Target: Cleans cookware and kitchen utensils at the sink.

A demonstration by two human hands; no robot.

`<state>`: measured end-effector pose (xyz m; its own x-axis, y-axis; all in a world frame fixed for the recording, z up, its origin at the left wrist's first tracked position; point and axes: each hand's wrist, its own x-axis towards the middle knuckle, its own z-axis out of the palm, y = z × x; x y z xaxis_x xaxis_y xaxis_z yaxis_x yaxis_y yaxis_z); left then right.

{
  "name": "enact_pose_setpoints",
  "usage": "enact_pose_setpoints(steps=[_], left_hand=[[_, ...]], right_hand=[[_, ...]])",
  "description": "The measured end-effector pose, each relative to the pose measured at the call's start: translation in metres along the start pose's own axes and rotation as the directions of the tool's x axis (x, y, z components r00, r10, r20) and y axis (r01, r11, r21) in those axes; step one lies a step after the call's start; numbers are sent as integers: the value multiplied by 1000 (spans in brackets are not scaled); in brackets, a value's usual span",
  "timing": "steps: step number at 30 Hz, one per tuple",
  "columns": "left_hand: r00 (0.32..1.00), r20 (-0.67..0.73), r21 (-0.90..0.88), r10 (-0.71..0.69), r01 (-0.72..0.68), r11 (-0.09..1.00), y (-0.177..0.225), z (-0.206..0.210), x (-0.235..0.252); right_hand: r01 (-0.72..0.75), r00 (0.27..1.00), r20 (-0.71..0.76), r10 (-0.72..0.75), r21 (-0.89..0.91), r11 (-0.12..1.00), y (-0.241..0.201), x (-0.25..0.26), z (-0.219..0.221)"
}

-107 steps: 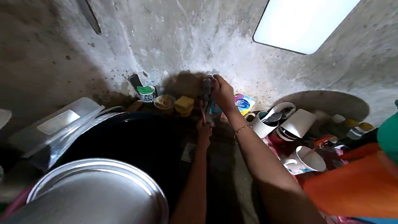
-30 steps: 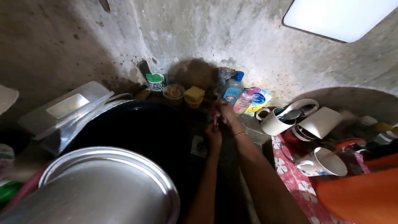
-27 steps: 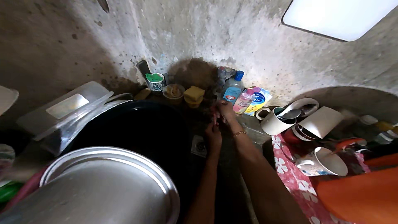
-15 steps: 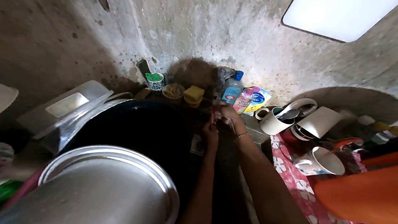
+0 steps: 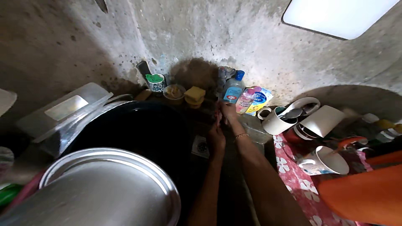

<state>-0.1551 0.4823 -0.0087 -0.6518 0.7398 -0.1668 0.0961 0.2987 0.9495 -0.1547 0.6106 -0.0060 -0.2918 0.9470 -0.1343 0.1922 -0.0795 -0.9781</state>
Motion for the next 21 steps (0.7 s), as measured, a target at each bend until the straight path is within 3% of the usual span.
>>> enact_pose_setpoints(steps=[4, 9, 12, 15, 18, 21], left_hand=[[999, -7, -2, -40, 40, 999, -7, -5, 6], [999, 1, -9, -48, 48, 999, -3, -8, 9], [999, 1, 18, -37, 37, 999, -1, -10, 10], [1000, -5, 63, -20, 21, 998, 0, -10, 4], [1000, 0, 76, -22, 22, 997, 2, -7, -2], [999, -9, 25, -37, 37, 999, -2, -7, 2]], right_hand=[[-115, 975, 182, 130, -87, 989, -8, -2, -7], [-63, 959, 269, 84, -89, 994, -12, -5, -11], [38, 975, 221, -17, -92, 995, -13, -4, -10], [156, 984, 130, -123, -291, 944, -17, 1, -8], [131, 991, 29, -131, -410, 902, -21, 1, -3], [63, 998, 50, -48, -364, 929, -21, 0, 0]])
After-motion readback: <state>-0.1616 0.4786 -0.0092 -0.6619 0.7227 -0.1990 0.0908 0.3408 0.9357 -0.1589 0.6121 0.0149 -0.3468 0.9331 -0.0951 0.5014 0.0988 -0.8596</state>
